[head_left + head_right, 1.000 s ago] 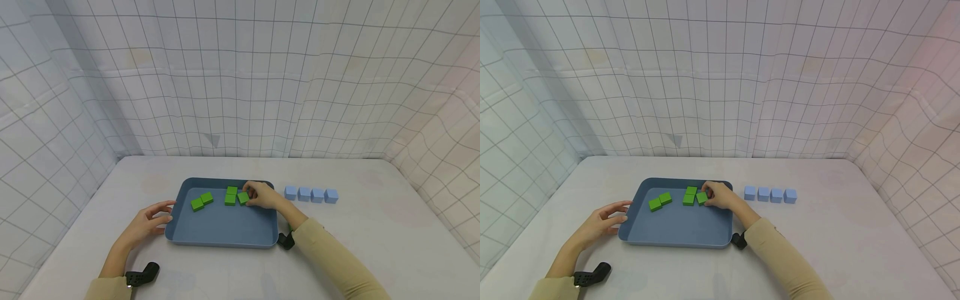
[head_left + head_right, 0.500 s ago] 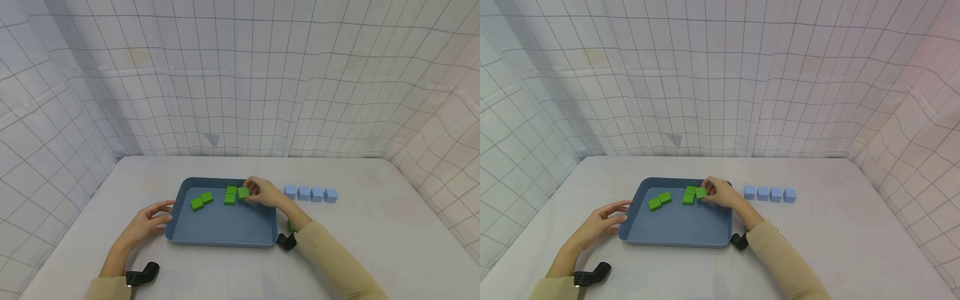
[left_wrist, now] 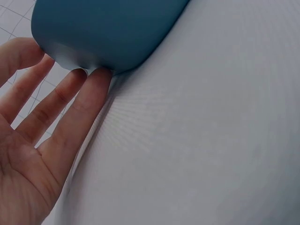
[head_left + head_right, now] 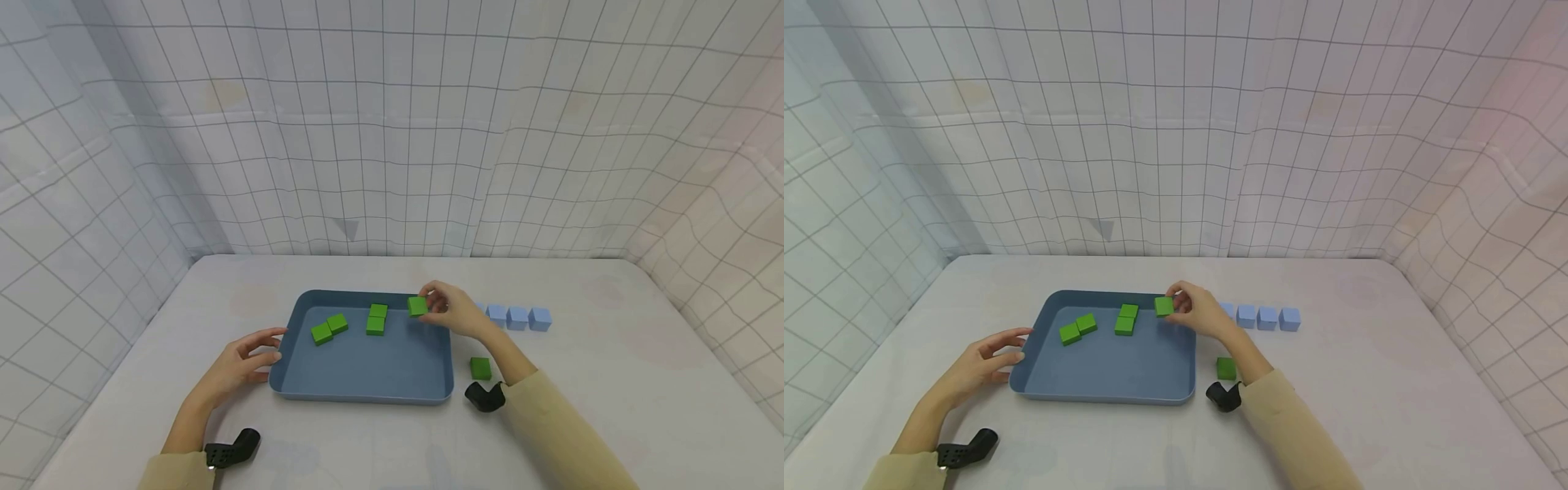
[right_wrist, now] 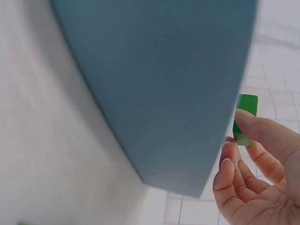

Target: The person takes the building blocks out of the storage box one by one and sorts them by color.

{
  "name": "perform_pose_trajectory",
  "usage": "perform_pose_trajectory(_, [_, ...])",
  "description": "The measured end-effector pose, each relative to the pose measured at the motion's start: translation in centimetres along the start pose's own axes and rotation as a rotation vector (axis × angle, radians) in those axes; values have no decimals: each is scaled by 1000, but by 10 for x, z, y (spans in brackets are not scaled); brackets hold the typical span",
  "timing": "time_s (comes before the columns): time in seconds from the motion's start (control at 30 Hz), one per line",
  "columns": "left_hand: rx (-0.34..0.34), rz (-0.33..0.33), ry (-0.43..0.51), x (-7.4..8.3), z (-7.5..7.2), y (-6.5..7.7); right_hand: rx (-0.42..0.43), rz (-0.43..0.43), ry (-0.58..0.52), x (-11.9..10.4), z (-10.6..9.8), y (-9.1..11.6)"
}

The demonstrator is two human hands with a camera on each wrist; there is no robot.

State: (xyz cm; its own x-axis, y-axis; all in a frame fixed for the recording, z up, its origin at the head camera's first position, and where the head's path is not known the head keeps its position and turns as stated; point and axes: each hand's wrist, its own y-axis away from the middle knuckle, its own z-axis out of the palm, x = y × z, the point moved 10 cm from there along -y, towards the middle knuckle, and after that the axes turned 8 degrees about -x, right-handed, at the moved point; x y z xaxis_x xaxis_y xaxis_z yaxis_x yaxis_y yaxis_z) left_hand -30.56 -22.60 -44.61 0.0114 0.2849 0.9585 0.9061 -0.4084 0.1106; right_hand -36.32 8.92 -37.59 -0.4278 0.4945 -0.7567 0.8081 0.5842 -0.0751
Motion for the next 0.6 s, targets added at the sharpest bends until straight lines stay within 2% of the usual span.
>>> perform_pose_trajectory(0.27, [8, -17, -5, 0, 0, 0, 60, -8, -46, 10, -21, 21])
perform_pose_trajectory(0.6, [10, -16, -2, -2, -1, 0, 116, 41, -54, 23, -40, 52])
